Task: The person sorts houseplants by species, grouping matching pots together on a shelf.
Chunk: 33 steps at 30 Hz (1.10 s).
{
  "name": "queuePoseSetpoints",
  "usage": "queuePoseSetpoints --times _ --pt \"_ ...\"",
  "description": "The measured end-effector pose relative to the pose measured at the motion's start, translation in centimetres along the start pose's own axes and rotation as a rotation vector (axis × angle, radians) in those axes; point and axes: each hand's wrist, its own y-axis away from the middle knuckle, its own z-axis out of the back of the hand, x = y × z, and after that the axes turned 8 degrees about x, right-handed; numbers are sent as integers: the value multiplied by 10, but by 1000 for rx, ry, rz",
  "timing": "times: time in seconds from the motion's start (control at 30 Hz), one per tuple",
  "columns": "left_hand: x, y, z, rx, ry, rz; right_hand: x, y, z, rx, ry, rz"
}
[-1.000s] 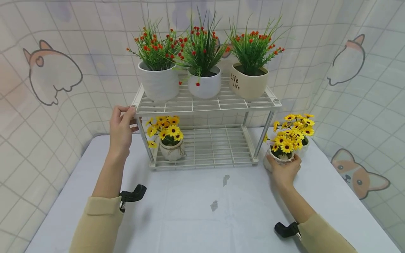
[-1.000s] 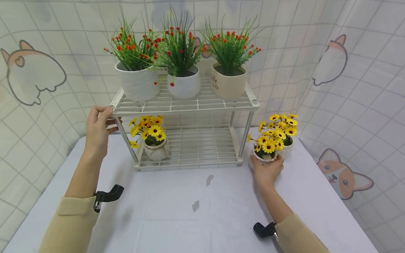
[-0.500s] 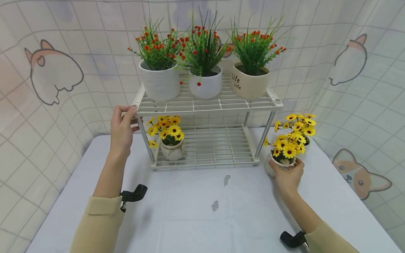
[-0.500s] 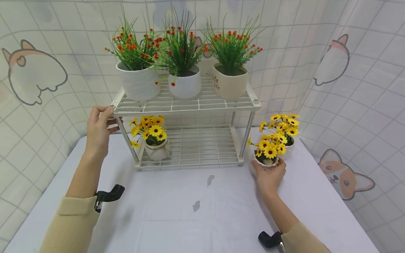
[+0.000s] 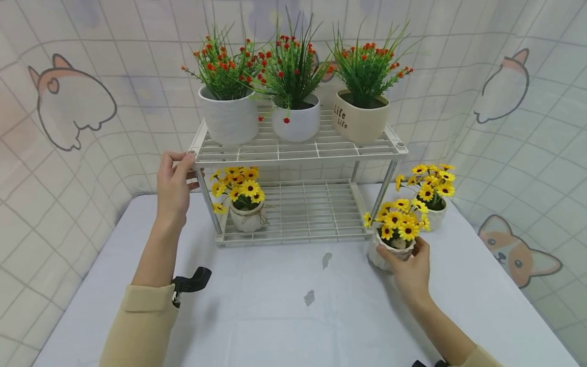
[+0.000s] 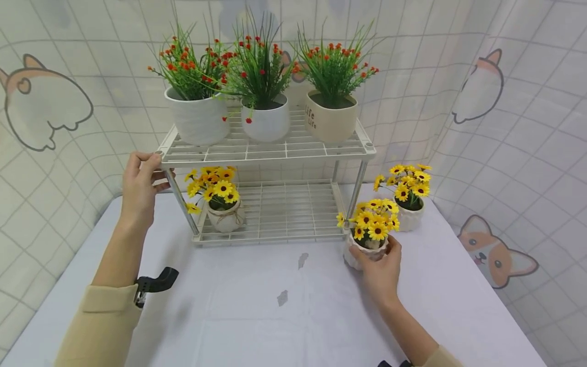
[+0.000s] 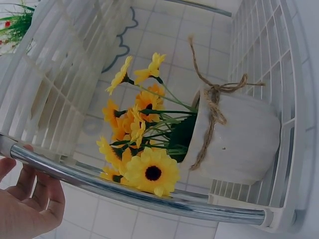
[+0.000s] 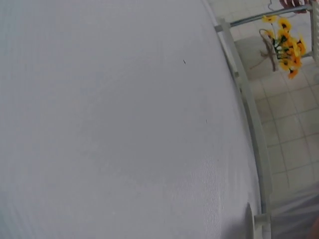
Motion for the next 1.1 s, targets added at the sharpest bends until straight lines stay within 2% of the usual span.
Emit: queuePoseSetpoints --times 0.23,0.43,0.6,0.77,0.97,1.1 --pt "0 0 -1 2 -10 -9 7 10 -19 61 -9 37" --pt "0 -1 0 -3 -6 -6 10 12 -45 109 -39 107" --pt "1 -2 1 -7 13 -9 15 6 -70 134 -69 158" --pt "1 0 0 2 18 -4 18 -3 -89 137 -81 169" --pt "1 1 0 -2 11 -5 23 -14 -112 133 -77 233" --pt "0 1 0 0 10 -8 27 -20 -126 139 -80 233"
